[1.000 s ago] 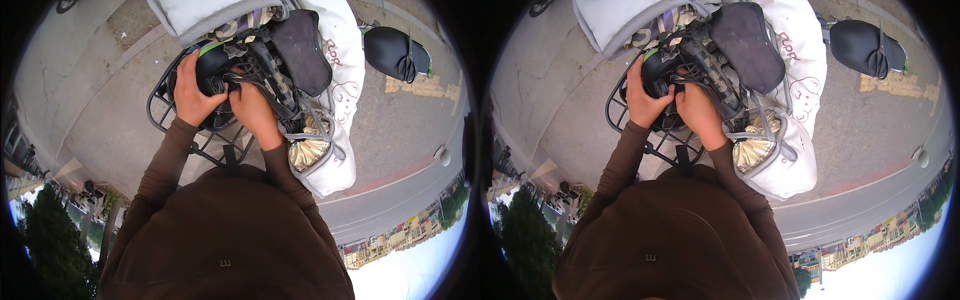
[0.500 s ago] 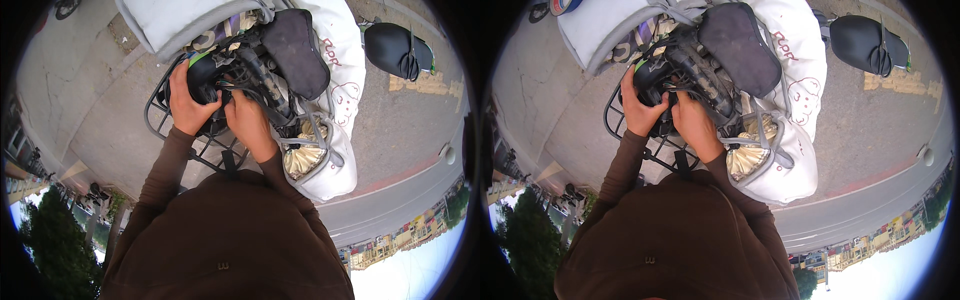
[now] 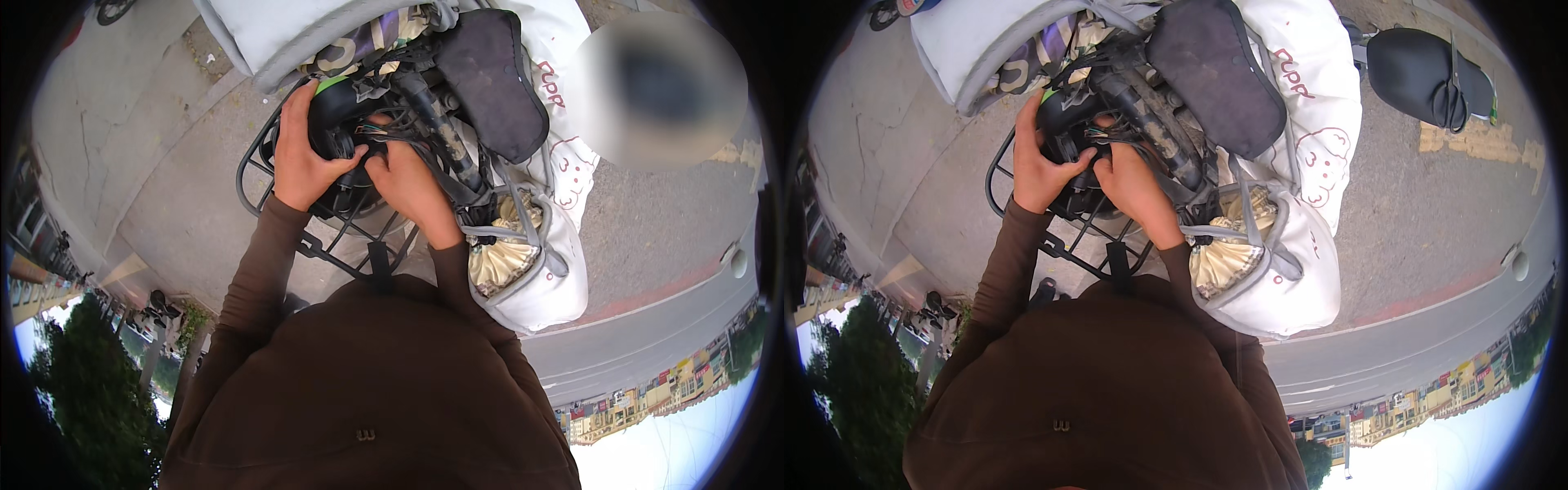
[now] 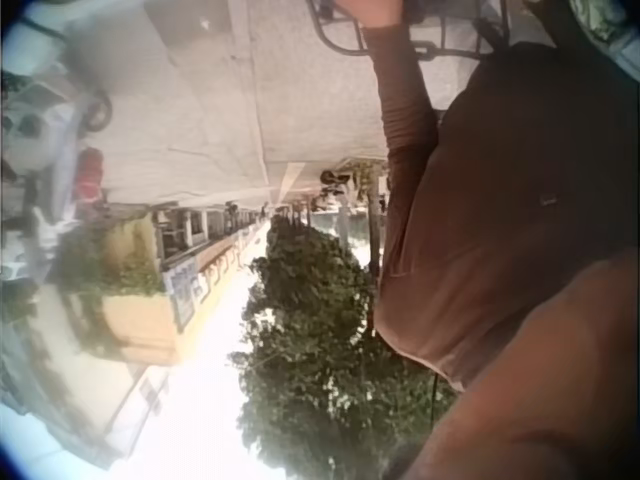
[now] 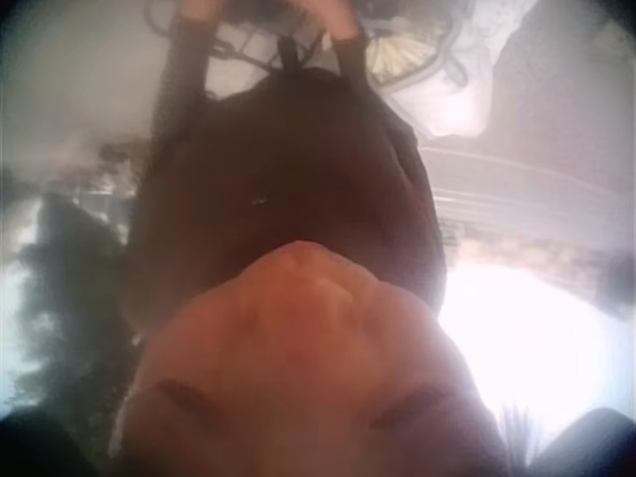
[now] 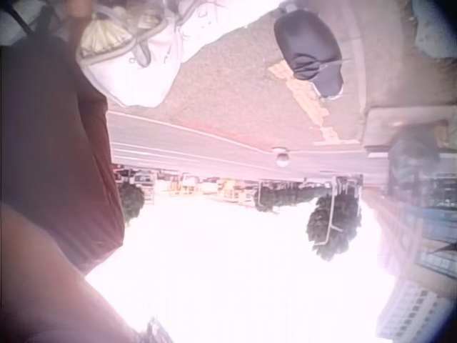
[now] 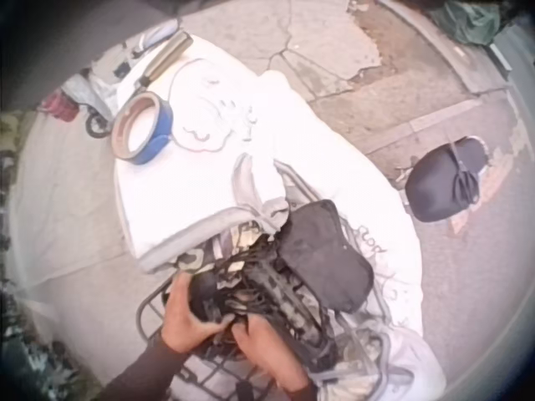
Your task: The person works on the front basket area of a white scooter, manipulating wires and components inside a green-rimmed black housing. They use a screwdriver to adjust parts within the housing and later remove a white cover from the scooter seat.
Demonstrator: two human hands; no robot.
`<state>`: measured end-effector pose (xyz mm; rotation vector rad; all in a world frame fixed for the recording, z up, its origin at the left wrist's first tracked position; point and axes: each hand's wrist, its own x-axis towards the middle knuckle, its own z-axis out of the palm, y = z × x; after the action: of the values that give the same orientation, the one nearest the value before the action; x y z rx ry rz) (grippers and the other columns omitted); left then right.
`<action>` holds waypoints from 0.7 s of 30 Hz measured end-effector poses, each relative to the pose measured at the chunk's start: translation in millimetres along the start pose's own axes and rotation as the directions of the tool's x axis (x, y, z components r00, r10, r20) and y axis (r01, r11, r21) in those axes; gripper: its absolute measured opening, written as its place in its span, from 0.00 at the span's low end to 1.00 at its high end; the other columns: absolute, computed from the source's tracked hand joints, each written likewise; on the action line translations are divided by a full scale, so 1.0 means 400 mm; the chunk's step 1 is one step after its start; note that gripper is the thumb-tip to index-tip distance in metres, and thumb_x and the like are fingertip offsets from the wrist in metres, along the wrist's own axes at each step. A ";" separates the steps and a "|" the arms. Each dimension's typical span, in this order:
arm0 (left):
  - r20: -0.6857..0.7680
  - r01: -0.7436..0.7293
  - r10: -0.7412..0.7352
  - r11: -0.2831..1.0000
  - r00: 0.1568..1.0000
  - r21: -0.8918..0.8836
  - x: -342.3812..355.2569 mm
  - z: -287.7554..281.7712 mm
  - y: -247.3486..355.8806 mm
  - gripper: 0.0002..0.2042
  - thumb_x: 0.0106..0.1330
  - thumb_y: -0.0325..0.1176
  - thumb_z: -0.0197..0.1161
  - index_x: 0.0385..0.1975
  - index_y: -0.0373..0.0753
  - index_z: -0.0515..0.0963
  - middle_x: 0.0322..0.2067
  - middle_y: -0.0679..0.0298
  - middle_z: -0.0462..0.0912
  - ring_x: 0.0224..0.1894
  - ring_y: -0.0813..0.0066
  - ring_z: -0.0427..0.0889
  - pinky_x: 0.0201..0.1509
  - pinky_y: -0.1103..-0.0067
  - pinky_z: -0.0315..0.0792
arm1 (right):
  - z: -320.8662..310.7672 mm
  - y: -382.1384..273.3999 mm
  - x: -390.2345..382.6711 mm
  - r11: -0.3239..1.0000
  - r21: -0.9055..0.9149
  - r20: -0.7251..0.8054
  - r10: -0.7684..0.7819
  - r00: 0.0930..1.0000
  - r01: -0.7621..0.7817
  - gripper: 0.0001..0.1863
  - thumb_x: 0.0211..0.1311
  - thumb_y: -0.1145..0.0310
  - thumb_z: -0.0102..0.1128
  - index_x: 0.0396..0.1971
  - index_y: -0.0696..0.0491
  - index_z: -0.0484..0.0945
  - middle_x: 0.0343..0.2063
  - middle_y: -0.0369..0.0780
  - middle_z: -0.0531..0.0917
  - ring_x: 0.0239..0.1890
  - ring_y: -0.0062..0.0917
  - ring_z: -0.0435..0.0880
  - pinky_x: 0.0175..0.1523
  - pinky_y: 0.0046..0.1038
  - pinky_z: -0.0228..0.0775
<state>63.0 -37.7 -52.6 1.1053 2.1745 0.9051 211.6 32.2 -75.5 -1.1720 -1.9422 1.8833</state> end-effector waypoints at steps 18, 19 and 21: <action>-0.104 0.060 -0.052 0.995 0.993 0.076 -0.022 0.037 0.013 0.45 0.41 0.30 0.75 0.63 0.36 0.60 0.58 0.49 0.67 0.60 0.49 0.68 0.62 0.66 0.66 | -0.003 -0.037 -0.054 0.986 -0.113 -0.169 0.105 0.980 -0.125 0.11 0.66 0.65 0.55 0.43 0.54 0.79 0.31 0.50 0.83 0.33 0.48 0.82 0.36 0.38 0.74; -0.104 0.065 -0.058 0.995 0.993 0.071 -0.025 0.040 0.011 0.45 0.41 0.30 0.75 0.63 0.35 0.60 0.58 0.49 0.67 0.60 0.49 0.68 0.62 0.66 0.66 | 0.000 -0.035 -0.054 0.987 -0.119 -0.200 0.080 0.977 -0.105 0.10 0.66 0.65 0.55 0.42 0.53 0.79 0.31 0.49 0.83 0.33 0.47 0.82 0.36 0.38 0.74; -0.114 0.079 -0.073 0.996 0.991 0.048 -0.031 0.044 0.004 0.45 0.41 0.30 0.76 0.63 0.35 0.59 0.58 0.49 0.67 0.60 0.49 0.68 0.63 0.66 0.66 | 0.019 -0.036 -0.055 0.984 -0.109 -0.247 0.110 0.963 -0.140 0.09 0.65 0.66 0.57 0.39 0.54 0.81 0.30 0.48 0.83 0.31 0.45 0.82 0.35 0.37 0.74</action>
<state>82.6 -41.6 -60.5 1.0102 2.3270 0.9005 215.6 14.1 -55.5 -1.5150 -1.9150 1.6043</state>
